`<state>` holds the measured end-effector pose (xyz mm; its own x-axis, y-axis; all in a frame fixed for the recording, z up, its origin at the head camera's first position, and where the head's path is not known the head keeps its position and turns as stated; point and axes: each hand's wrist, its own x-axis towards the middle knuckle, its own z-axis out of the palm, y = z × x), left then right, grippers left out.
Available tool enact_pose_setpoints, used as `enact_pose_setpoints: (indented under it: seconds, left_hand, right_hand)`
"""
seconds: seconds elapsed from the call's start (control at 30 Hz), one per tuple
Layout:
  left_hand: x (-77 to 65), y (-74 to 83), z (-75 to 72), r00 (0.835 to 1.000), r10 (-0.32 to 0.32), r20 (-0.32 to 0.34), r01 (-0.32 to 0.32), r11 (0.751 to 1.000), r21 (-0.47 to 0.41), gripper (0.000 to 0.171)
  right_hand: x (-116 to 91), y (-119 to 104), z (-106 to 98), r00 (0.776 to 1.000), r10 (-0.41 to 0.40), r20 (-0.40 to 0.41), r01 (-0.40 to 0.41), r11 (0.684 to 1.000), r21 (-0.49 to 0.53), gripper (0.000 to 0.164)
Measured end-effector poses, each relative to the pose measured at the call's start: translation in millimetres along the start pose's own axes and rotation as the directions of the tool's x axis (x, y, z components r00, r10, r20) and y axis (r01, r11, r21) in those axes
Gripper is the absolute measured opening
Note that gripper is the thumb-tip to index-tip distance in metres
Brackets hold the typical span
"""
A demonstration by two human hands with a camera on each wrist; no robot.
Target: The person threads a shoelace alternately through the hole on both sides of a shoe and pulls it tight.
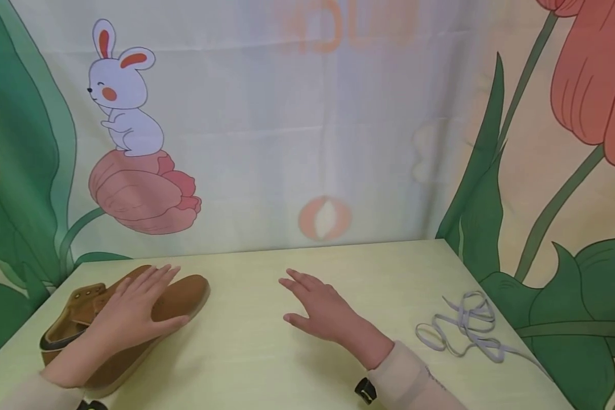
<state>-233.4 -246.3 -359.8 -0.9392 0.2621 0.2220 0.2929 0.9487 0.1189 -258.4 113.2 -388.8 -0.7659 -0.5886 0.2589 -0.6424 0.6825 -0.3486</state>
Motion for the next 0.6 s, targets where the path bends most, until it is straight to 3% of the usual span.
enact_pose_setpoints:
  seconds: [0.13, 0.23, 0.3, 0.43, 0.53, 0.6]
  left_hand:
    - [-9.5, -14.4, -4.6, 0.998, -0.055, -0.027, 0.054, 0.998, -0.024, 0.097]
    - [-14.3, -24.8, -6.3, 0.991, -0.137, 0.002, 0.136, 0.988, -0.072, 0.095]
    - [-17.2, -31.3, -6.1, 0.977, -0.209, 0.053, 0.213, 0.972, -0.097, 0.092]
    - [-22.5, -42.9, -1.0, 0.930, -0.323, 0.173, 0.344, 0.932, -0.109, 0.091]
    - [-24.9, -47.6, 8.3, 0.908, -0.354, 0.223, 0.382, 0.919, -0.098, 0.082]
    - [-25.6, -48.0, 15.4, 0.907, -0.356, 0.226, 0.384, 0.919, -0.093, 0.071]
  right_hand:
    - [6, -11, 8, 1.000, -0.031, 0.003, 0.031, 1.000, 0.005, 0.059]
    - [11, -17, 14, 0.999, -0.049, 0.011, 0.049, 0.999, 0.006, 0.057]
    - [13, -21, 18, 0.998, -0.059, 0.018, 0.059, 0.998, 0.009, 0.055]
    - [14, -27, 25, 0.997, -0.076, 0.032, 0.076, 0.997, 0.007, 0.052]
    - [14, -31, 30, 0.996, -0.078, 0.047, 0.078, 0.997, -0.003, 0.050]
    - [13, -32, 32, 0.995, -0.078, 0.064, 0.080, 0.997, -0.017, 0.050]
